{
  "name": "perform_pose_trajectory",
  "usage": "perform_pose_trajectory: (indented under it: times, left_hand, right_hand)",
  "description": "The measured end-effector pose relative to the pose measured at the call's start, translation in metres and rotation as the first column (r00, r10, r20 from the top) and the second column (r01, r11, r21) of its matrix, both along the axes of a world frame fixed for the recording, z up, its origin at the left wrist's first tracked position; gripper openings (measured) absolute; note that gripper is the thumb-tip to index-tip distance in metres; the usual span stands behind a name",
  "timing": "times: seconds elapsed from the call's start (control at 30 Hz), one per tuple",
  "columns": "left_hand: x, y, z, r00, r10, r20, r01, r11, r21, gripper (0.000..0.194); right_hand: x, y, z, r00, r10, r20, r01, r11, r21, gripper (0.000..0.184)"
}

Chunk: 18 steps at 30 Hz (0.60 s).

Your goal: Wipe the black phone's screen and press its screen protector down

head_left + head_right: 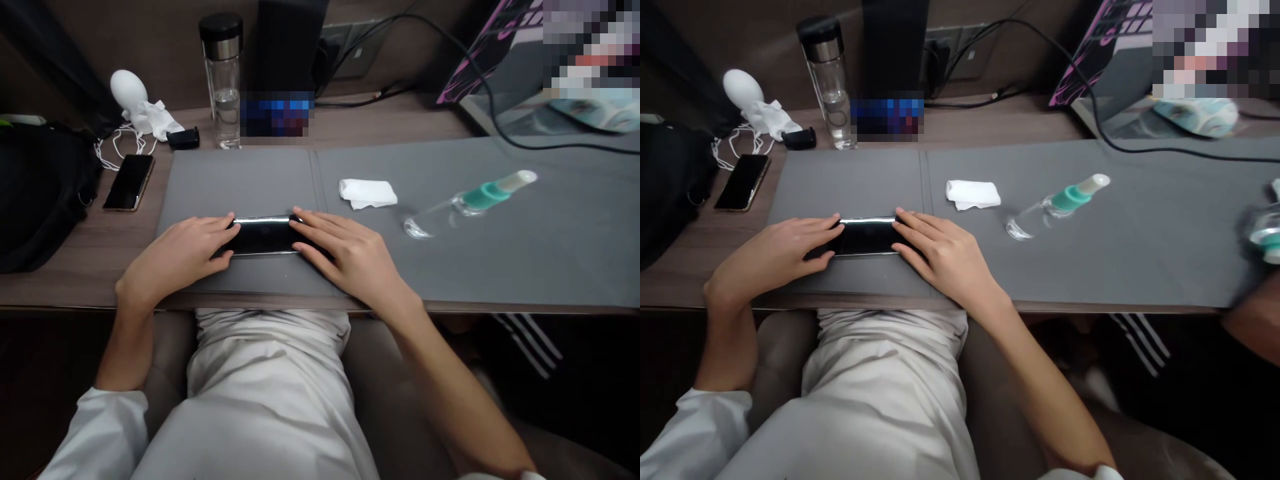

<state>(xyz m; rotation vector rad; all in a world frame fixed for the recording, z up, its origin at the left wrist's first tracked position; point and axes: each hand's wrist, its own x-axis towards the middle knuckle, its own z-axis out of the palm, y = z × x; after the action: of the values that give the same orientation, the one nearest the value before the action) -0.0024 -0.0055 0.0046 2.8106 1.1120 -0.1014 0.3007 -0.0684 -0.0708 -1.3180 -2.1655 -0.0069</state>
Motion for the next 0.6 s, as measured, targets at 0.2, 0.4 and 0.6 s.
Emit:
perform_pose_trajectory:
  times: [0.2,0.4,0.6]
  left_hand:
    - [0.0006,-0.0015,-0.0033,1.000,-0.007,0.000,0.007,0.999,0.040,0.048]
    - [0.0009,-0.0022,-0.0019,1.000,0.007,-0.012,-0.008,1.000,-0.028,0.049]
    - [0.0012,-0.0047,-0.0059,1.000,0.020,0.008,-0.020,1.000,0.018,0.049]
  right_hand:
    - [-0.0010,0.0013,-0.0042,1.000,0.012,-0.022,-0.011,0.999,0.045,0.037]
    - [-0.0003,0.0017,-0.0053,1.000,0.012,-0.017,-0.011,0.999,0.046,0.036]
    - [-0.0004,0.0020,-0.0021,1.000,0.011,0.001,-0.011,1.000,0.022,0.036]
